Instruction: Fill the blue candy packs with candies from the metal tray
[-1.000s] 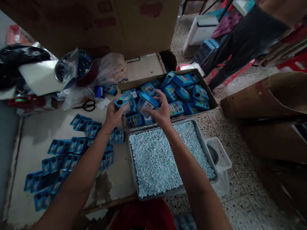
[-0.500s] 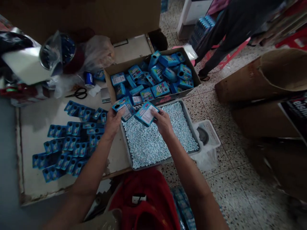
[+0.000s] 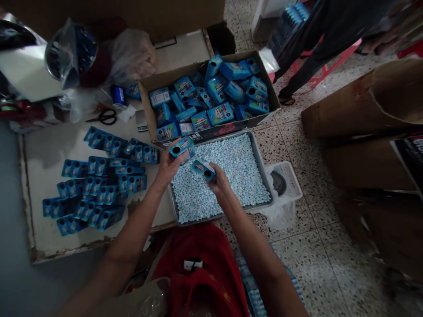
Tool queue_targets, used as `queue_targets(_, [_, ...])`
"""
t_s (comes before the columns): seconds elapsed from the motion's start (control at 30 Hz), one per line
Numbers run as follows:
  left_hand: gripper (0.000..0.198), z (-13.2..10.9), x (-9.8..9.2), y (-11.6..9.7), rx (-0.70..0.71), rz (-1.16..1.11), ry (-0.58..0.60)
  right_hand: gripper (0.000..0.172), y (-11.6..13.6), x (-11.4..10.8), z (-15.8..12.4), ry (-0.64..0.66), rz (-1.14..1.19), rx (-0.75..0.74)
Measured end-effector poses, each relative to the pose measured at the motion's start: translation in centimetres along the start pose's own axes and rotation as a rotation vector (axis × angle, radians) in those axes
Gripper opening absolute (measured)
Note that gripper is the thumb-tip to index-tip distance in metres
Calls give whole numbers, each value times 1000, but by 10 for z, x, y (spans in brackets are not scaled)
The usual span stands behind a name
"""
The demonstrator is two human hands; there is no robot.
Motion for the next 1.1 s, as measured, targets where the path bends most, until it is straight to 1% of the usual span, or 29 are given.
queue_targets(0.07, [59, 2, -1, 2, 8, 2, -19, 16, -3, -3, -7, -31, 41, 7])
queue_targets(0.13, [59, 2, -2, 7, -16, -14, -50, 6, -7, 1, -16, -18, 96, 7])
queue_targets(0.17, [60, 1, -1, 11, -35, -26, -65, 7, -9, 5, -20, 2, 118, -6])
queue_targets(0.27, [70, -9, 10, 18, -96, -89, -68, 18, -12, 19, -28, 64, 106, -112])
queue_targets(0.37, [94, -23, 29, 19, -140, -168, -37, 34, -20, 28, -32, 89, -23, -201])
queue_targets(0.43, [107, -33, 32, 23, -205, -146, -99, 46, -23, 26, -34, 66, -168, -230])
queue_targets(0.47, [108, -38, 31, 27, -249, -116, -146, 49, -22, 24, -34, 46, -249, -243])
queue_targets(0.53, [101, -46, 27, 32, -316, -76, -231, 53, -15, 18, -36, 1, -400, -275])
queue_targets(0.6, [92, -50, 28, 32, -323, -95, -270, 56, -6, 13, -36, -27, -456, -288])
queue_targets(0.63, [88, -52, 31, 32, -314, -117, -275, 57, -5, 12, -35, -20, -428, -270])
queue_targets(0.7, [83, -56, 39, 30, -300, -154, -260, 55, -10, 17, -31, 55, -292, -189])
queue_targets(0.77, [83, -64, 45, 29, -309, -150, -239, 46, -19, 26, -27, 147, -132, -111])
queue_targets(0.8, [85, -68, 45, 28, -318, -130, -235, 42, -21, 27, -25, 164, -71, -94])
queue_targets(0.83, [89, -72, 42, 27, -319, -106, -217, 38, -22, 26, -24, 158, -21, -82])
queue_targets(0.87, [94, -74, 40, 26, -308, -89, -171, 35, -24, 23, -23, 141, 21, -58])
queue_targets(0.9, [99, -74, 37, 24, -287, -80, -89, 33, -28, 19, -24, 125, 58, -20])
queue_targets(1.0, [120, -67, 24, 16, -195, -87, 237, 30, -44, 8, -35, 106, 92, 161])
queue_targets(1.07, [131, -59, 13, 11, -143, -113, 430, 27, -61, -1, -48, 103, 29, 298])
queue_targets(1.1, [132, -56, 13, 7, -114, -140, 541, 27, -71, -7, -55, 101, -10, 364])
Point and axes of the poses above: each hand's wrist, its own z-axis towards the middle knuckle, its own x-axis out of the palm, y = z × x, the point moved 10 cm from there along z, towards the middle knuckle, and after that the axes turned 15 degrees about z, right-handed, at the moved point
